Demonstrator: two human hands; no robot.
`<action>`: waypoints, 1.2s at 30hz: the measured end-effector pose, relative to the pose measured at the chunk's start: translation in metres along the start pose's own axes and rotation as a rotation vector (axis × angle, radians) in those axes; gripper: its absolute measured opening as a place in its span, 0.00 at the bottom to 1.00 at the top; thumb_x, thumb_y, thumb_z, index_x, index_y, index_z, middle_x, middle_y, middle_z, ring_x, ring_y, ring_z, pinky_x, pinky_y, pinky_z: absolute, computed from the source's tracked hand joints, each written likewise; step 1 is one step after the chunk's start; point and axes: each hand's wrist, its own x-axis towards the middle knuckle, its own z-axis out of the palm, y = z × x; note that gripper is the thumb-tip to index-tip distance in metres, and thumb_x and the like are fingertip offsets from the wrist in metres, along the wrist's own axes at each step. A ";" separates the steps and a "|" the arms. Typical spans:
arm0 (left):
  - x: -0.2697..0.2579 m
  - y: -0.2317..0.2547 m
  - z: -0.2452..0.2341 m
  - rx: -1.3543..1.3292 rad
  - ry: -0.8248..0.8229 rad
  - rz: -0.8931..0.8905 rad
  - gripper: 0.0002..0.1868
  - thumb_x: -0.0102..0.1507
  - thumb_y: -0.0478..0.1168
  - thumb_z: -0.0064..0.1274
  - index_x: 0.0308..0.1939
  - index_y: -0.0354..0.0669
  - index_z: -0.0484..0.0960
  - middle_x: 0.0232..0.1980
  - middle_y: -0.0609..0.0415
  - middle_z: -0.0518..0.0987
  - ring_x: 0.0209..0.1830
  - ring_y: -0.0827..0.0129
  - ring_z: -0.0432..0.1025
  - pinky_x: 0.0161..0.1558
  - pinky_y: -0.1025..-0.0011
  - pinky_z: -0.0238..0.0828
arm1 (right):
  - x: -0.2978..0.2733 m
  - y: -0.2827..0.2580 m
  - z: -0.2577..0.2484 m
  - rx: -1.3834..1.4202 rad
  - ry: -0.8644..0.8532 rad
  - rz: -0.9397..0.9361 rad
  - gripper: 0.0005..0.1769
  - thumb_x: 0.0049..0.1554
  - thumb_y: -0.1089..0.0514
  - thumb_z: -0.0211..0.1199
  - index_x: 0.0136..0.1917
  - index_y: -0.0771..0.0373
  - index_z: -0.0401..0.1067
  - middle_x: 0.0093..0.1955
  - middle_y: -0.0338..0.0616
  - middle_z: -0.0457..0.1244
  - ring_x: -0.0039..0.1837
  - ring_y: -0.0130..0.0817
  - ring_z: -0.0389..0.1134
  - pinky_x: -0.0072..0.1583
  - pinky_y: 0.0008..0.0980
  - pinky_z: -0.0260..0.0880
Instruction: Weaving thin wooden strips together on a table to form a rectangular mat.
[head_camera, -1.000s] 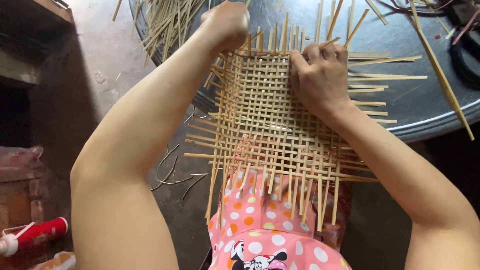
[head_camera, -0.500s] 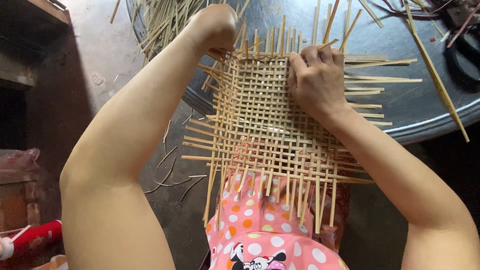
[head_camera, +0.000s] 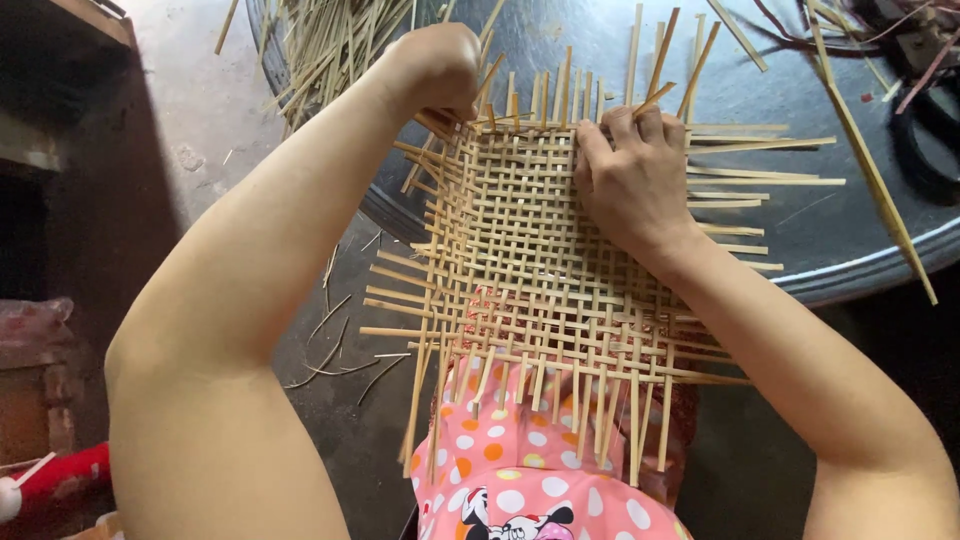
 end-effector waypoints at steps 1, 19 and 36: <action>0.000 -0.001 0.000 0.003 0.015 0.030 0.20 0.54 0.41 0.56 0.11 0.38 0.67 0.16 0.54 0.67 0.16 0.69 0.62 0.22 0.70 0.61 | 0.001 -0.001 0.000 -0.023 0.007 0.000 0.08 0.52 0.58 0.50 0.41 0.58 0.69 0.40 0.43 0.60 0.42 0.39 0.56 0.44 0.33 0.53; -0.027 -0.007 -0.019 0.045 -0.026 0.086 0.17 0.55 0.45 0.51 0.14 0.41 0.73 0.17 0.58 0.69 0.15 0.77 0.60 0.21 0.75 0.56 | -0.002 0.002 0.001 0.008 -0.048 0.002 0.09 0.52 0.56 0.51 0.45 0.58 0.69 0.42 0.45 0.60 0.44 0.40 0.57 0.44 0.35 0.53; -0.029 -0.004 -0.014 0.061 0.027 0.091 0.18 0.51 0.40 0.52 0.09 0.43 0.65 0.12 0.59 0.59 0.13 0.73 0.54 0.18 0.72 0.52 | -0.006 0.005 0.005 0.048 -0.104 0.020 0.13 0.53 0.52 0.52 0.52 0.49 0.70 0.44 0.43 0.58 0.45 0.41 0.54 0.44 0.37 0.51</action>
